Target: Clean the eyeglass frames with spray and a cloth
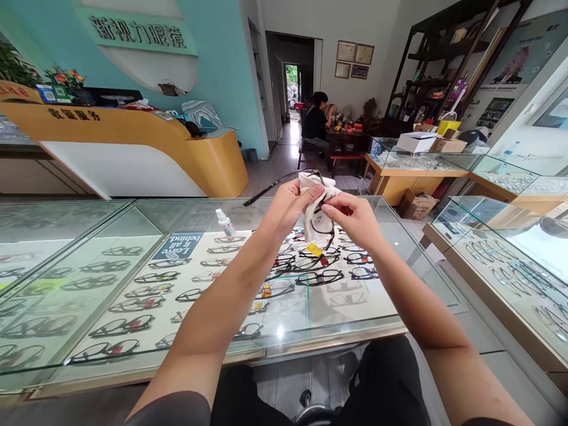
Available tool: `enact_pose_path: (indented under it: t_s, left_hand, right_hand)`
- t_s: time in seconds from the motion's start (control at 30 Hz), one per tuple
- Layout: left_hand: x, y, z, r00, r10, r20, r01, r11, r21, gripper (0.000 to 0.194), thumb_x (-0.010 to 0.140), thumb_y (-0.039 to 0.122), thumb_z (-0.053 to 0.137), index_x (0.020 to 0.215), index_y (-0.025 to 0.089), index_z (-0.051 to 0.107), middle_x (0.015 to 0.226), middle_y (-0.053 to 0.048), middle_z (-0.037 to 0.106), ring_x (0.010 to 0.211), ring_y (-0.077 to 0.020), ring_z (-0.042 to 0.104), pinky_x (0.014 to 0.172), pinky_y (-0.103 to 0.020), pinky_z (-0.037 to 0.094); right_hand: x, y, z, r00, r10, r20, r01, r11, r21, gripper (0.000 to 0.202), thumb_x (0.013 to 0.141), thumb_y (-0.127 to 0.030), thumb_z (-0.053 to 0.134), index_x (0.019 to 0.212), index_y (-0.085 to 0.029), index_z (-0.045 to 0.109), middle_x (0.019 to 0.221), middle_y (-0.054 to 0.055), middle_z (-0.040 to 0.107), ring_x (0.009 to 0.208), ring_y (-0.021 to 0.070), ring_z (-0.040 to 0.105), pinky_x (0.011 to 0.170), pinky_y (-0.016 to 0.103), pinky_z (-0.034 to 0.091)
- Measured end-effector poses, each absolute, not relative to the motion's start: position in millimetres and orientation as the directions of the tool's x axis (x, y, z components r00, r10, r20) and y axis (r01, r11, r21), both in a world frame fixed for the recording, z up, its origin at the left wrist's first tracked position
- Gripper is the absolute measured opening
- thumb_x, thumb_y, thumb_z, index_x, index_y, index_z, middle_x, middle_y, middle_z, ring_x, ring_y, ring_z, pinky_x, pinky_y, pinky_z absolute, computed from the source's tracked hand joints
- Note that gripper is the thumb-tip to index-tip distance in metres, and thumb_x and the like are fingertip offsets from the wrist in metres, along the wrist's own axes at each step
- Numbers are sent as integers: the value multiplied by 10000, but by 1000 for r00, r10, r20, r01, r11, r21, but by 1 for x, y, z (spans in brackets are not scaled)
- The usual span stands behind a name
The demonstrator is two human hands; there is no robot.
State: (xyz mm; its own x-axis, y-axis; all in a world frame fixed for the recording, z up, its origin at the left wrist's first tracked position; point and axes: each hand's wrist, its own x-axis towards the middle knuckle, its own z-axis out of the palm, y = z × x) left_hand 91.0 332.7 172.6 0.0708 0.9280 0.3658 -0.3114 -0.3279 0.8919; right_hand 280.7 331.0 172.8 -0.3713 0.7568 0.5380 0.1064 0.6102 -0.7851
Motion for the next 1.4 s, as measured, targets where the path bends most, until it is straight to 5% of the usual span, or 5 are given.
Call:
enact_pose_path:
  t_s: [0.23,0.77,1.03,1.2,1.4]
  left_hand:
    - [89,333,180,100,909,404,-291,-362,886,444,798,555,944,899,165,759,805,-40,758,657,-129,654,627,-255,531]
    - [78,337,186,-264,716,647,81,-652,754,582,733,728,906,788,181,717,710,-8,712,606,-106,590,568,-241,473]
    - [53,333,191,91,850,519,13,-523,853,510,792,651,906,895,173,762,848,-57,777,710,-151,671,662,-273,531]
    - [67,328,191,-57,849,525,41,-523,851,565,623,619,1015,852,175,749,808,-33,763,669,-143,653,624,-265,525]
    - [66,327,195,-185,783,594,120,-581,805,590,816,757,826,749,188,688,695,-29,685,604,-123,550,550,-264,439]
  right_hand:
    - [276,357,180,-538,803,255,-143,211,-967,474,779,-541,916,607,-194,642,613,-50,460,650,111,372,643,299,265]
    - [257,375,204,-716,647,262,-216,152,-965,341,779,-455,892,781,-129,790,635,-34,562,594,84,404,557,286,258]
    - [270,389,197,-700,693,176,-268,-26,-963,317,707,-403,964,774,-140,800,705,4,655,609,85,430,573,265,300]
    - [264,381,194,-728,666,163,-235,-19,-972,368,713,-443,966,796,-117,817,722,10,671,593,77,441,563,263,304]
    - [252,376,189,-721,675,155,-274,-73,-959,393,729,-467,955,838,-122,803,627,-32,578,569,81,404,538,261,281]
